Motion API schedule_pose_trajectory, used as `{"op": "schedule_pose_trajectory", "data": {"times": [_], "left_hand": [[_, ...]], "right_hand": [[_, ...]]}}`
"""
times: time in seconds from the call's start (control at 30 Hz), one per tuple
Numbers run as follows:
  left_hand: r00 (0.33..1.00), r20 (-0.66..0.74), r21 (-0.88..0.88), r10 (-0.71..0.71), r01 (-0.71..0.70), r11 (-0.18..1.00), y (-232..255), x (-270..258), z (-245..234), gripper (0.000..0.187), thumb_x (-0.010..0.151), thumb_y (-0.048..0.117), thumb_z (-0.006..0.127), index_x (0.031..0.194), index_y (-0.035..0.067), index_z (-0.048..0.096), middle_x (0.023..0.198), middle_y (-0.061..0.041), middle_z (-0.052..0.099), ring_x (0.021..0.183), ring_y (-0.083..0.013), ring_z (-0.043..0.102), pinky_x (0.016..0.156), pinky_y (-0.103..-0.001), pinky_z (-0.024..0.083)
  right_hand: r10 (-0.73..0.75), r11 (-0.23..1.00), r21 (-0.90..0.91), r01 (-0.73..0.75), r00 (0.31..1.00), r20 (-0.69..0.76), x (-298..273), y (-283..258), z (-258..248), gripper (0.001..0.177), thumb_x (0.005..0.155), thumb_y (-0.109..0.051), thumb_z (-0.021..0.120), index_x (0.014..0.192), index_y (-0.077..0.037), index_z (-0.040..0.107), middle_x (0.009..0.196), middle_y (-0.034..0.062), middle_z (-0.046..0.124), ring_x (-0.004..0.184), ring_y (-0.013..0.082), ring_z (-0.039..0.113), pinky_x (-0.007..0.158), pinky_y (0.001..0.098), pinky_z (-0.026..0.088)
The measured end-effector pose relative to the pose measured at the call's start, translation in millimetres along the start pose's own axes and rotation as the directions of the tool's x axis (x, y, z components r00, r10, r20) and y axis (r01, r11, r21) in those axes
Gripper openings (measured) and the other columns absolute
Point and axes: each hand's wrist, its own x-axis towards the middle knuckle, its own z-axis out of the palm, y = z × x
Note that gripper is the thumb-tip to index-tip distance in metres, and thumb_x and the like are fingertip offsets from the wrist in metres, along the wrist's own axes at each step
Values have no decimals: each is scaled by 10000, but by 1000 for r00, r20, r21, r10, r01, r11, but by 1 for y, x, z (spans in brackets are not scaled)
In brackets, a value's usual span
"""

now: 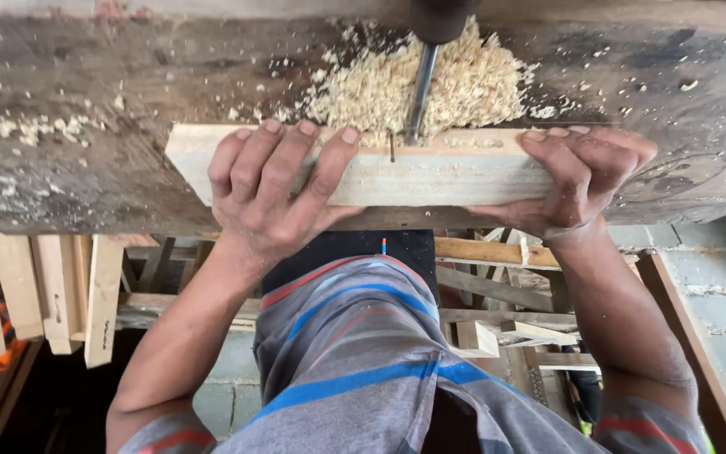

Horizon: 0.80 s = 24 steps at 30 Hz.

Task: Creating a groove in a wooden block by moving it against a spinning drill bit

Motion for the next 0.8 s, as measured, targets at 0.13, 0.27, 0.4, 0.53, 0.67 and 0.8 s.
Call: {"op": "schedule_pose_trajectory", "data": {"times": [0.13,0.27,0.4,0.53,0.67,0.8], "left_hand": [[1000,21,-3,21,-21,1000,-2,2,-1,488,870,517,292,969,204,654,941,-33,549,848,-191,487,741,-303,375],[994,-65,0,-88,88,996,10,-30,22,546,840,593,318,1058,148,548,931,-79,510,821,-204,463,681,-327,368],[989,-35,15,-142,143,990,19,-21,2,461,826,555,365,934,197,635,891,-43,524,822,-197,474,736,-319,380],[996,-51,-3,-69,69,998,5,-6,4,463,838,541,353,941,194,641,907,-39,531,835,-192,478,739,-308,387],[993,-84,25,-85,87,996,8,-5,6,464,846,517,330,924,189,648,850,-38,536,824,-193,487,720,-320,406],[993,-4,8,-114,114,993,10,-7,1,452,826,550,401,964,180,622,875,-52,540,841,-206,467,753,-329,382]], "right_hand": [[-3,1000,-25,3,1000,-6,4,-4,-2,618,704,-647,527,878,-54,538,830,89,398,755,233,370,661,337,334],[-82,996,28,82,997,-10,1,6,0,644,683,-659,583,874,-44,569,826,85,402,772,211,378,664,315,357],[-95,991,99,90,994,51,10,-1,-7,616,705,-618,590,886,-30,594,819,75,404,781,212,373,670,294,362],[-45,998,45,44,999,25,15,-5,-6,614,706,-614,570,882,-26,579,819,89,409,772,219,378,640,307,367],[-73,996,45,74,997,-17,14,1,-3,621,714,-626,544,859,-24,588,830,91,428,773,218,394,669,313,331],[-61,996,70,58,997,45,20,-1,-8,616,722,-631,523,883,-40,587,815,68,461,738,198,415,675,290,354]]}}
